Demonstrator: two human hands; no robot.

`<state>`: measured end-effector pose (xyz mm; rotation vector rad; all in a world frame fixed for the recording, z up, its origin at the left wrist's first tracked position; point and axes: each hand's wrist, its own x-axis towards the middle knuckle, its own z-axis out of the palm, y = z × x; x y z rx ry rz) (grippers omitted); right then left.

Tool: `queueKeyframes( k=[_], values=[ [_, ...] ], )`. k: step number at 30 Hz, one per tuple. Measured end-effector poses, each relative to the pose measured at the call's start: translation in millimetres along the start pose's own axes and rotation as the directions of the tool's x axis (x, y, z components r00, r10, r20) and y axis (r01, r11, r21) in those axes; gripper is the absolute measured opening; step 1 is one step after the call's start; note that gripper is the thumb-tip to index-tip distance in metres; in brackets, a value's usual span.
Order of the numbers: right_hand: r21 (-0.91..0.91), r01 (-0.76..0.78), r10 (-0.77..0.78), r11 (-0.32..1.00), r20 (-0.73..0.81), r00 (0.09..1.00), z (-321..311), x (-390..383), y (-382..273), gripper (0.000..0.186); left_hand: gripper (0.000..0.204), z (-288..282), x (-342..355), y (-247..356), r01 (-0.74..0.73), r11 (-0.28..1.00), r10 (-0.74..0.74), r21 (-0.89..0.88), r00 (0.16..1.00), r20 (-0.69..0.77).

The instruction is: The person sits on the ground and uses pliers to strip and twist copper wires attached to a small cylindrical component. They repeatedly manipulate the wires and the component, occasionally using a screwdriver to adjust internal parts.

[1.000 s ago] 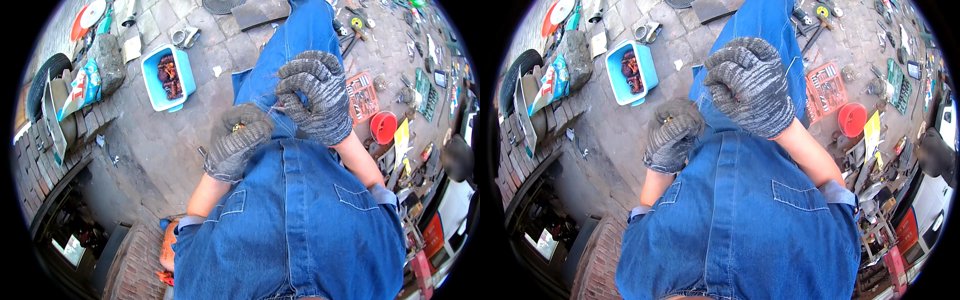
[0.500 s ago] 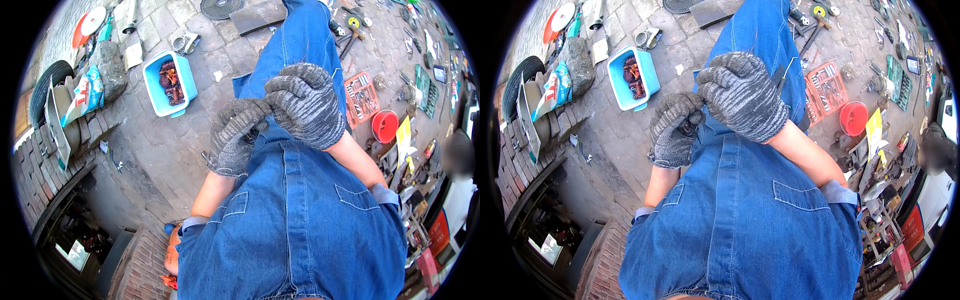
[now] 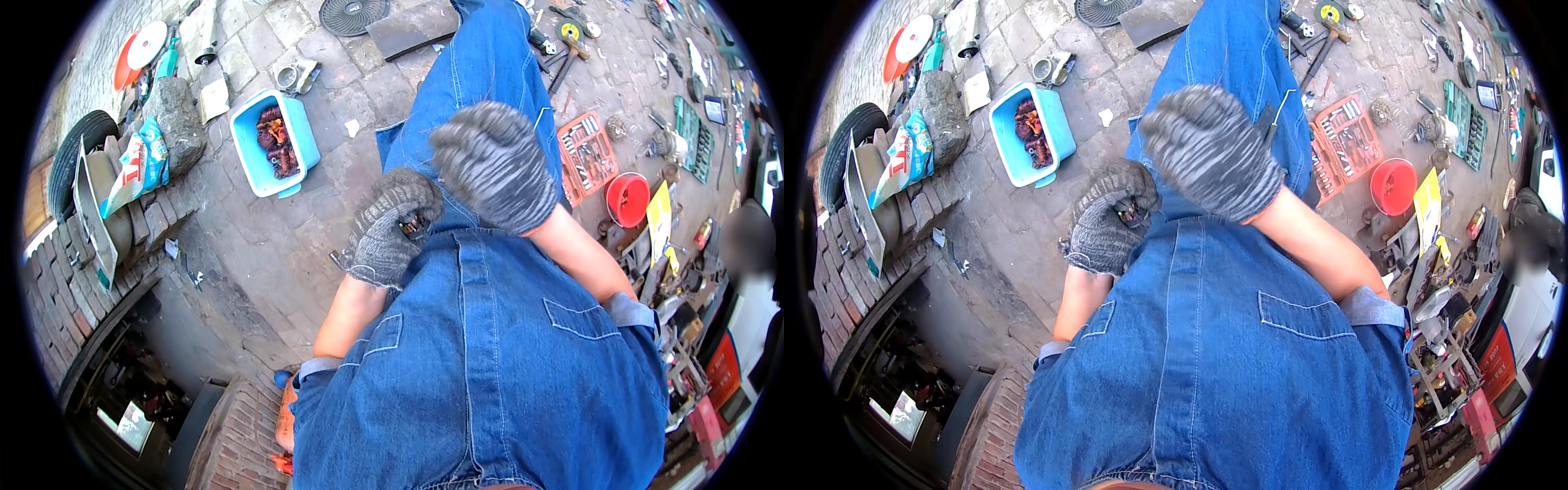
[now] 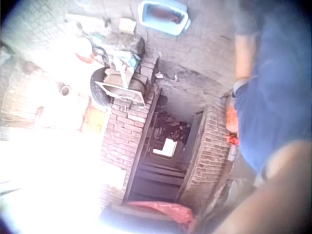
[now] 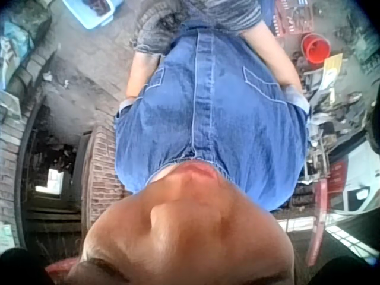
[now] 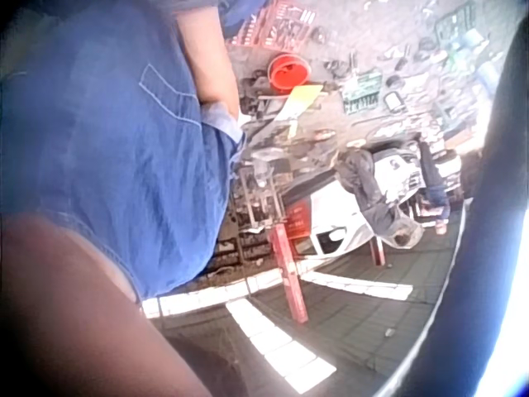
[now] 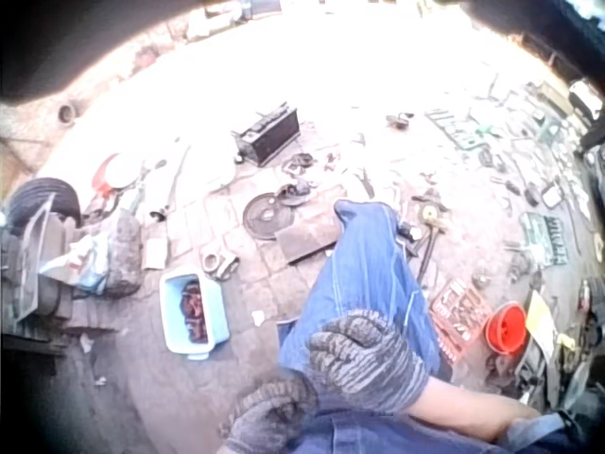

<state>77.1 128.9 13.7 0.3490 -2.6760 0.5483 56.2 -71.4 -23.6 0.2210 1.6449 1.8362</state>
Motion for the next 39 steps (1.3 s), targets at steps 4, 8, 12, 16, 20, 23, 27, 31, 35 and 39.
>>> queueKeyframes(
  k=[4, 8, 12, 16, 20, 23, 27, 31, 35, 39],
  values=[
    [-0.1, -0.15, 0.135, 0.984, -0.143, 0.98, -24.8, 7.6, 35.4, 0.016, 0.01, 2.9, 3.7, 13.5, 0.297, 0.564, -0.271, -0.771, 0.948, 0.167],
    [0.005, -0.275, 0.268, 0.961, -0.249, 0.931, -38.3, -4.7, 55.7, 0.024, 0.014, 1.4, 9.4, 29.9, 0.249, 0.488, -0.197, -0.837, 0.965, 0.172],
    [0.313, -0.664, 0.731, 0.679, -0.369, 0.574, -50.3, -21.4, 79.4, 0.034, 0.016, 4.7, 11.1, 29.2, 0.221, 0.462, -0.168, -0.859, 0.973, 0.16],
    [0.649, -0.709, 0.882, 0.274, 0.123, 0.454, -63.5, -37.3, 68.4, 0.039, 0.018, 11.5, 13.5, 33.5, 0.228, 0.495, -0.145, -0.839, 0.973, 0.179],
    [0.721, -0.621, 0.61, 0.307, 0.352, 0.71, -29.8, -17.2, 4.6, 0.021, 0.017, 21.9, 14.7, 33.2, 0.266, 0.595, -0.141, -0.758, 0.963, 0.228],
    [0.721, -0.689, 0.512, 0.07, 0.567, 0.645, -13.6, -21.7, -10.5, 0.015, 0.018, 26.4, 9.7, 30.5, 0.284, 0.678, -0.202, -0.678, 0.959, 0.2],
    [0.73, -0.662, 0.565, 0.171, 0.478, 0.673, -5.7, -27.3, -10.4, 0.01, 0.019, 29.1, 11.1, 29.2, 0.309, 0.65, -0.257, -0.694, 0.949, 0.182],
    [0.8, -0.596, 0.686, -0.07, 0.472, 0.553, 8.4, -37.4, -0.9, 0.013, 0.016, 29.7, 14.3, 22.1, 0.246, 0.702, -0.212, -0.668, 0.968, 0.134],
    [0.769, -0.64, 0.845, -0.018, 0.354, 0.402, 17.5, -33.3, 13.5, 0.012, 0.009, 21.2, 18.4, -8.9, 0.089, 0.773, -0.056, -0.628, 0.996, 0.071],
    [0.65, -0.739, 0.845, 0.177, 0.285, 0.453, 40.2, -43.9, 36.7, 0.015, 0.012, 8.4, 22.6, -4.5, 0.12, 0.65, -0.208, -0.751, 0.978, -0.024]
  ],
)
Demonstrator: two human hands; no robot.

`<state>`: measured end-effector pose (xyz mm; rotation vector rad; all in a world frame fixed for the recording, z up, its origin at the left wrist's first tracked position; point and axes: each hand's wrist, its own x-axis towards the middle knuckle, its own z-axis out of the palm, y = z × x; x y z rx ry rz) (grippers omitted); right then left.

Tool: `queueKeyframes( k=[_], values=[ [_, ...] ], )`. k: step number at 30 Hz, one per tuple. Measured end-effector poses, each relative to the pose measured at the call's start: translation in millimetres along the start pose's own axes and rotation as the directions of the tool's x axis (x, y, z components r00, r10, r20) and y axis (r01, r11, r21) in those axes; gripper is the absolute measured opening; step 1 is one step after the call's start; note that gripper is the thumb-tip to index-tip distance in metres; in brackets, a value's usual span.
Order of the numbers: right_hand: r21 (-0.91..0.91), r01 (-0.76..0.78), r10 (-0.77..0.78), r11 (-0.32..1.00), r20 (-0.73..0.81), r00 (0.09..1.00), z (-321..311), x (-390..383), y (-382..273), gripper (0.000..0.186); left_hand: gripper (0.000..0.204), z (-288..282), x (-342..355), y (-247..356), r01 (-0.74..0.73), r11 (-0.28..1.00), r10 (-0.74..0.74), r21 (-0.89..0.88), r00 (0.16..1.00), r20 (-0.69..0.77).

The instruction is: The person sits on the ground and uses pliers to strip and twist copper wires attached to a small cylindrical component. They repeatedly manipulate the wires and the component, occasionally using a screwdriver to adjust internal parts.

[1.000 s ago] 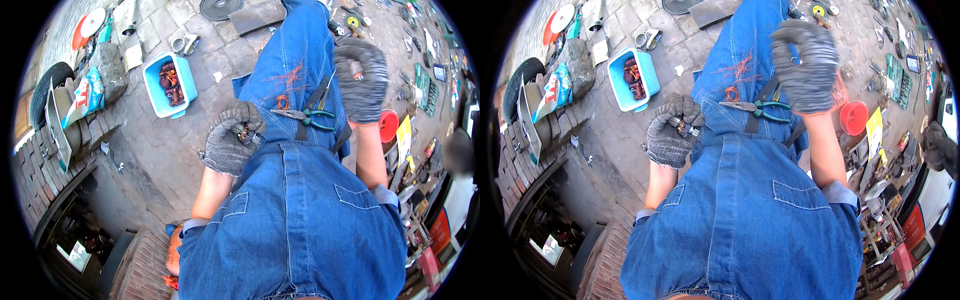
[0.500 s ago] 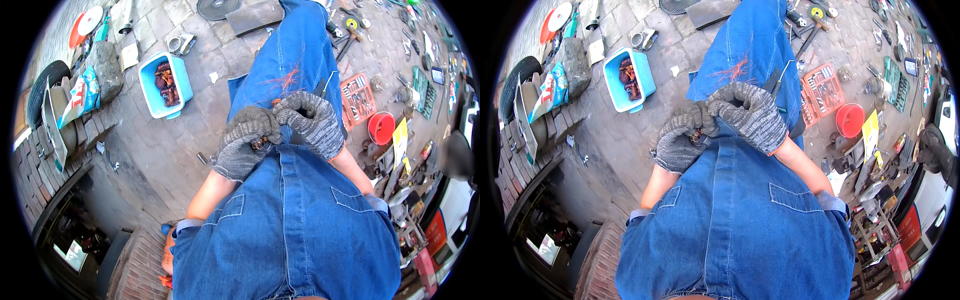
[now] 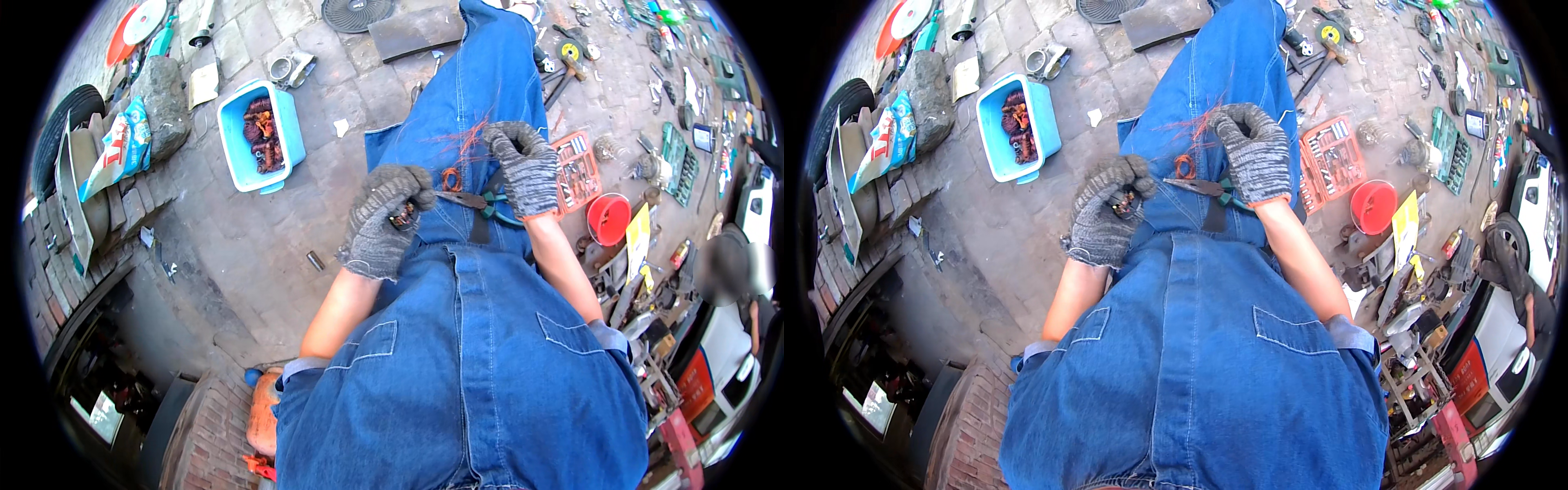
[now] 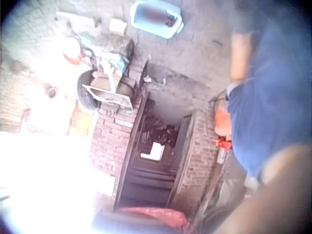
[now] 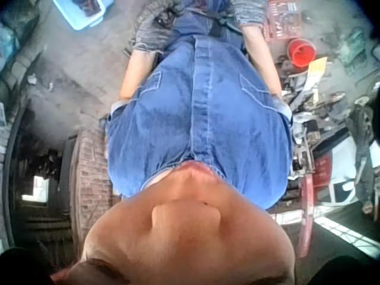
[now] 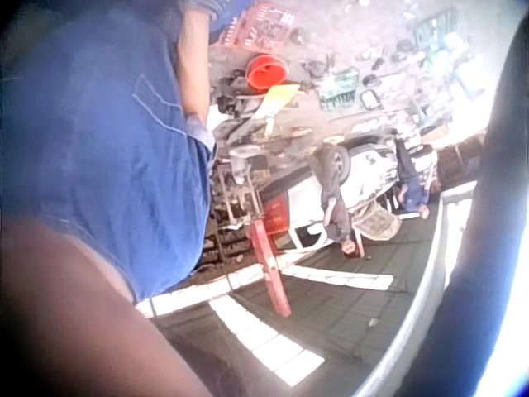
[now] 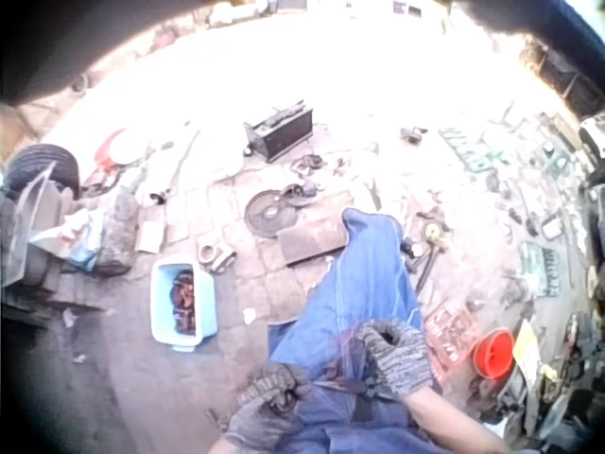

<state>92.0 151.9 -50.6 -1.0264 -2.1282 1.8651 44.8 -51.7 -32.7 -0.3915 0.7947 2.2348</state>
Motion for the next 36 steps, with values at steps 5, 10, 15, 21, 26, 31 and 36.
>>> queueKeyframes(
  k=[5, 10, 15, 21, 26, 31, 36],
  values=[
    [-0.417, 0.231, -0.245, 0.879, 0.021, 0.969, -2.3, 7.1, 13.6, 0.025, 0.02, -7.3, 1.6, 3.4, -0.026, 0.999, 0.027, 0.018, 0.999, -0.026],
    [-0.544, 0.205, -0.263, 0.814, -0.029, 0.964, -5.0, 0.2, -3.8, 0.027, 0.036, -9.6, -0.6, 0.0, 0.019, 0.985, -0.015, -0.174, 1.0, 0.023],
    [-0.124, 0.062, -0.069, 0.99, -0.054, 0.996, -19.5, -3.7, 3.7, 0.028, 0.053, 1.6, -1.2, 11.2, 0.113, 0.968, -0.094, -0.223, 0.991, 0.095],
    [-0.512, 0.502, -0.569, 0.697, 0.03, 0.822, -10.1, -15.3, -41.2, 0.024, 0.06, 13.3, -5.9, 14.5, 0.11, 0.97, -0.067, -0.215, 0.978, 0.2],
    [-0.281, 0.646, -0.538, 0.71, 0.376, 0.755, -1.5, -38.0, -74.9, 0.035, 0.055, 20.3, -5.2, 14.9, 0.02, 0.996, -0.001, -0.089, 0.979, 0.206],
    [-0.299, 0.69, -0.518, 0.66, 0.484, 0.705, 21.4, -48.1, -81.0, 0.041, 0.062, 27.1, -2.1, 11.0, -0.157, 0.976, 0.123, 0.15, 0.969, 0.214],
    [-0.277, 0.645, -0.484, 0.712, 0.472, 0.737, 23.1, -44.7, -70.7, 0.042, 0.068, 35.8, -3.9, 12.6, -0.231, 0.904, 0.16, 0.359, 0.963, 0.216]
  ],
)
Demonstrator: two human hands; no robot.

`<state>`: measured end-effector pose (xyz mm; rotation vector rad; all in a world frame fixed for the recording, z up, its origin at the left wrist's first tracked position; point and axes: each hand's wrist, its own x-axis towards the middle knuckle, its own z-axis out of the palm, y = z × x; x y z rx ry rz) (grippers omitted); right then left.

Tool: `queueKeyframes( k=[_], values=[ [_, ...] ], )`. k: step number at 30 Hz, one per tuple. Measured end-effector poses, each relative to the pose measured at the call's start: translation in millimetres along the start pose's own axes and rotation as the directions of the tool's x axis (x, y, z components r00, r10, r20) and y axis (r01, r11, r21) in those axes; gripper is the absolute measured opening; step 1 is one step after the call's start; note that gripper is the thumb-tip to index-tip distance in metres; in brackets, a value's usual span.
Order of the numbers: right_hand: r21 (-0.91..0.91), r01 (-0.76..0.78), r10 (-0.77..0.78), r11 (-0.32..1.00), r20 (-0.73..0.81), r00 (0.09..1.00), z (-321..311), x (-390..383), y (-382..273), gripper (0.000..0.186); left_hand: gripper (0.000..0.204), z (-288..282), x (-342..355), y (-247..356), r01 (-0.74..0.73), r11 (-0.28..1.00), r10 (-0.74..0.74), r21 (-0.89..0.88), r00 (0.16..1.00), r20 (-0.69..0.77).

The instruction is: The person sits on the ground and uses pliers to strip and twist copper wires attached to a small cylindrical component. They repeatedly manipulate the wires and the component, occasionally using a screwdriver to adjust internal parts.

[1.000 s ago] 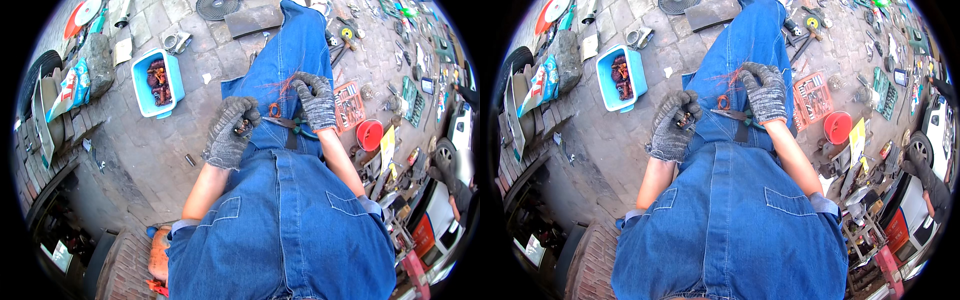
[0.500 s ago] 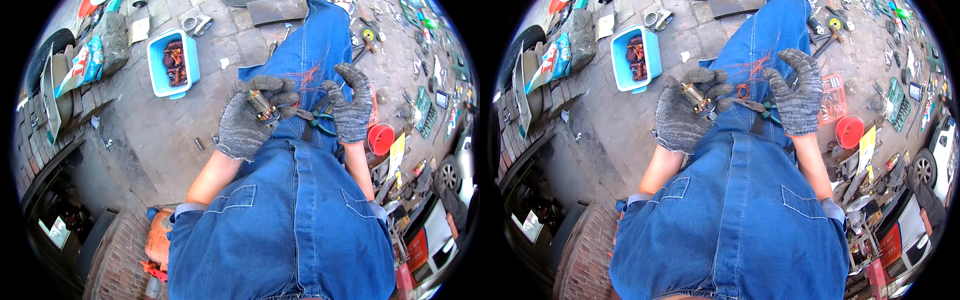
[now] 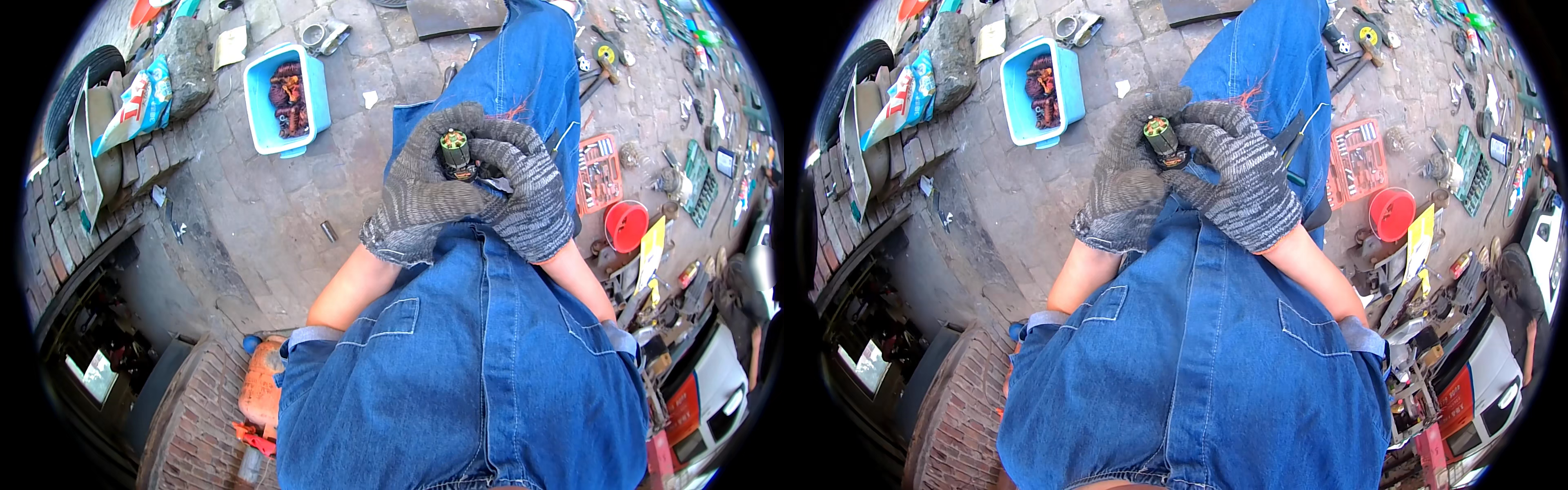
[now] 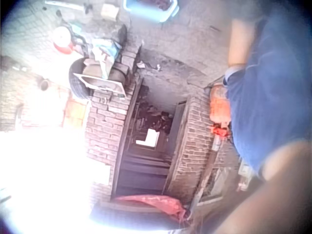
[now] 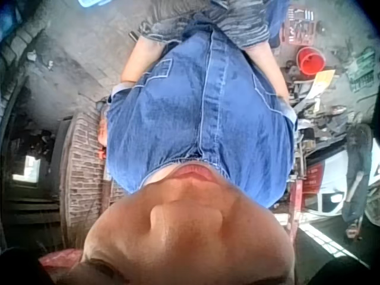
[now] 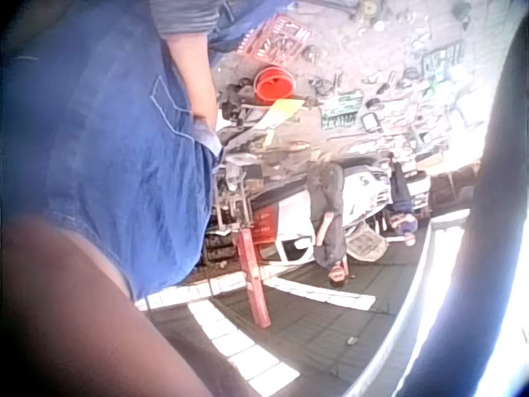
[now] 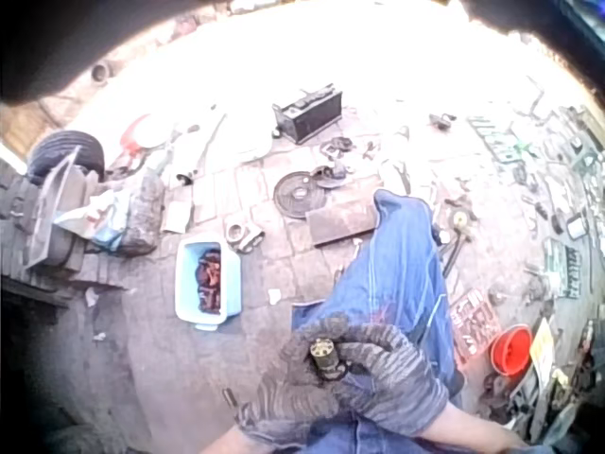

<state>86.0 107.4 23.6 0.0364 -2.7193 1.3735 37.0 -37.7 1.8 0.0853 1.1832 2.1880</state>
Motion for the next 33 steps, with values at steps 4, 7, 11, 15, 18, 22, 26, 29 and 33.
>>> queueKeyframes(
  k=[4, 7, 11, 15, 18, 22, 26, 29, 33],
  values=[
    [0.206, -0.123, 0.127, 0.971, -0.008, 0.992, 0.7, -2.1, -1.8, 0.041, 0.062, 1.5, -0.4, 5.7, 0.076, 0.948, -0.076, -0.308, 0.997, 0.013],
    [0.192, -0.102, 0.11, 0.976, -0.029, 0.994, -0.6, -2.4, -2.8, 0.04, 0.054, 2.2, -2.1, 8.5, 0.014, 1.0, -0.014, 0.008, 1.0, -0.01],
    [0.122, -0.032, 0.04, 0.992, -0.068, 0.997, -2.8, -3.3, -3.6, 0.039, 0.045, -4.0, -3.9, 12.5, -0.067, 0.937, 0.06, 0.343, 0.998, 0.031],
    [0.153, -0.031, 0.041, 0.988, -0.062, 0.997, -10.2, -6.2, -2.2, 0.04, 0.041, -2.1, -8.5, 14.3, -0.055, 0.897, 0.063, 0.438, 0.998, -0.003],
    [0.175, -0.072, 0.085, 0.982, -0.068, 0.994, -15.3, -7.6, -6.6, 0.038, 0.041, 1.8, -10.7, 18.3, 0.012, 0.886, 0.02, 0.464, 0.998, -0.062],
    [0.167, -0.047, 0.06, 0.985, -0.071, 0.996, -17.5, -8.0, -5.7, 0.032, 0.04, 0.9, -12.5, 18.8, -0.029, 0.836, 0.066, 0.548, 0.997, -0.047],
    [0.093, 0.087, -0.081, 0.992, -0.063, 0.995, -21.4, -0.2, -6.2, 0.031, 0.04, -1.6, -11.3, 18.7, -0.128, 0.759, 0.128, 0.639, 0.991, 0.046],
    [0.043, 0.078, -0.076, 0.996, -0.042, 0.996, -33.1, 0.5, -8.3, 0.031, 0.04, -1.9, -12.7, 17.3, -0.091, 0.818, 0.12, 0.567, 0.993, -0.013],
    [0.191, -0.273, 0.313, 0.943, -0.23, 0.922, -41.2, -27.4, 14.9, 0.027, 0.044, -6.2, -14.9, 19.1, 0.039, 0.952, 0.018, 0.304, 0.983, -0.183]
  ],
)
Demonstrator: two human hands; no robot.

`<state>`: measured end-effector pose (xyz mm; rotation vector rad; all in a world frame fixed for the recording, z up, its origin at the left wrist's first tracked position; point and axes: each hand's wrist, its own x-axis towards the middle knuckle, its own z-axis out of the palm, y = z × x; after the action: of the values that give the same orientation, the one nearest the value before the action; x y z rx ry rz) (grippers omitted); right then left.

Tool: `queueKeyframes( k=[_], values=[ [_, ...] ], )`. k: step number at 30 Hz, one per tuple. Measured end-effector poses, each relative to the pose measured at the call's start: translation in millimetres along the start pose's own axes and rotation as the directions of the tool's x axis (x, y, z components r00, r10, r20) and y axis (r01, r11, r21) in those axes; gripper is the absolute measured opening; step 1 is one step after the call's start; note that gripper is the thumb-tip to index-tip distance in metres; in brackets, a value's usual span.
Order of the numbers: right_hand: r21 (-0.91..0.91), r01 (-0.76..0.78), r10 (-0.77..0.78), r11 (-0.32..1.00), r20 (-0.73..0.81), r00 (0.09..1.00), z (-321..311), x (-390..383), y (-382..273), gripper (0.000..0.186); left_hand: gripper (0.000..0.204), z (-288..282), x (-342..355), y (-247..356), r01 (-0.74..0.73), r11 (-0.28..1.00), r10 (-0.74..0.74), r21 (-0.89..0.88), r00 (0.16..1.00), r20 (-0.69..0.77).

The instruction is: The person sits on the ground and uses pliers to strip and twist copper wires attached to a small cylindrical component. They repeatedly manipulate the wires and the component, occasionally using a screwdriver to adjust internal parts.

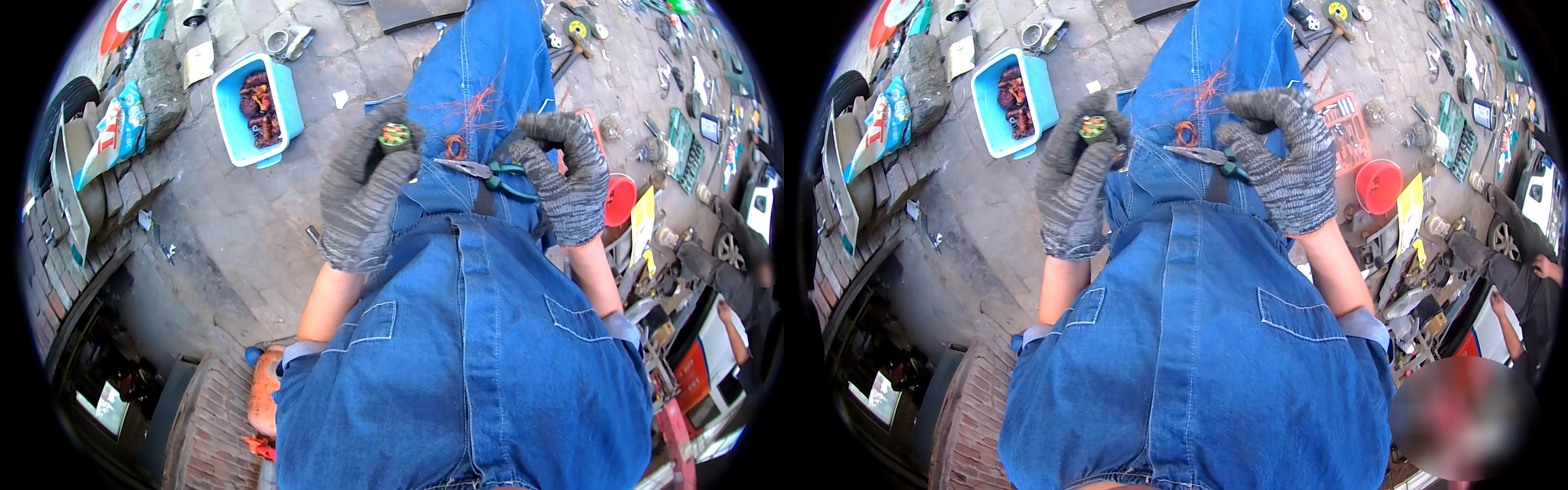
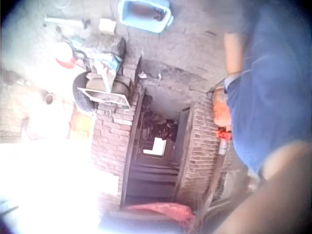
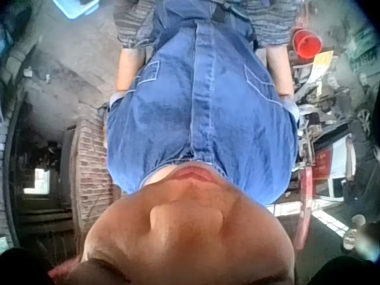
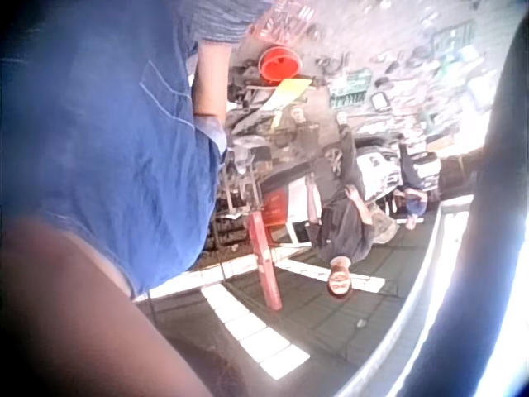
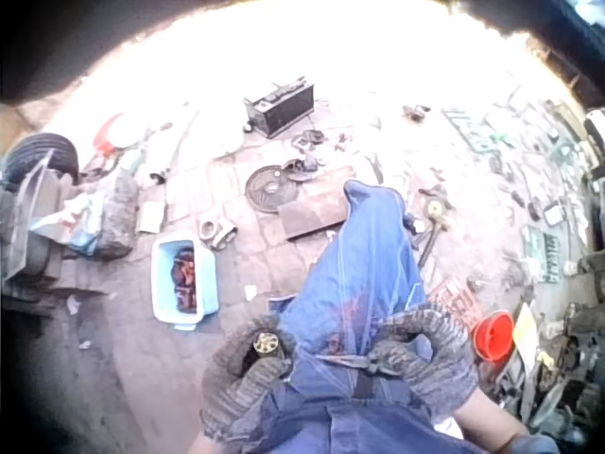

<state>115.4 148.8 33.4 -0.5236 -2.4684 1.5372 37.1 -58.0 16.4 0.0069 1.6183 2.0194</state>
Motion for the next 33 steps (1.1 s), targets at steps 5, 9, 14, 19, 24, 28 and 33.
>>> queueKeyframes(
  k=[5, 9, 14, 19, 24, 28, 33],
  values=[
    [-0.375, 0.191, -0.092, 0.907, 0.265, 0.96, -16.5, -25.3, 52.7, 0.026, 0.049, -9.5, 3.0, -6.1, 0.027, 0.993, -0.034, -0.114, 0.997, -0.062],
    [-0.637, 0.278, 0.055, 0.719, 0.451, 0.891, -17.6, -35.5, 67.3, 0.031, 0.05, -7.9, 4.7, -3.8, 0.033, 0.989, -0.041, -0.147, 0.998, -0.055],
    [-0.544, 0.354, -0.003, 0.761, 0.542, 0.84, -4.5, -37.0, 88.1, 0.033, 0.053, -9.7, 5.3, -1.2, 0.137, 0.928, -0.129, -0.347, 0.991, 0.047],
    [-0.494, 0.438, -0.078, 0.751, 0.592, 0.802, -7.0, -34.4, 92.8, 0.035, 0.052, -9.8, 3.3, 0.6, 0.244, 0.824, -0.207, -0.51, 0.97, 0.13],
    [-0.432, 0.342, 0.011, 0.834, 0.633, 0.774, -18.9, -37.7, 99.9, 0.041, 0.052, -9.9, 2.3, 4.0, 0.279, 0.775, -0.206, -0.567, 0.96, 0.191],
    [-0.379, 0.185, 0.1, 0.907, 0.621, 0.778, -32.8, -37.3, 89.2, 0.036, 0.049, -10.5, 3.1, 4.9, 0.316, 0.732, -0.237, -0.603, 0.949, 0.21],
    [-0.155, -0.321, 0.336, 0.934, 0.681, 0.651, -55.5, -32.9, 61.4, 0.037, 0.048, -10.1, -0.9, 5.9, 0.229, 0.894, -0.157, -0.385, 0.965, 0.209]
  ],
)
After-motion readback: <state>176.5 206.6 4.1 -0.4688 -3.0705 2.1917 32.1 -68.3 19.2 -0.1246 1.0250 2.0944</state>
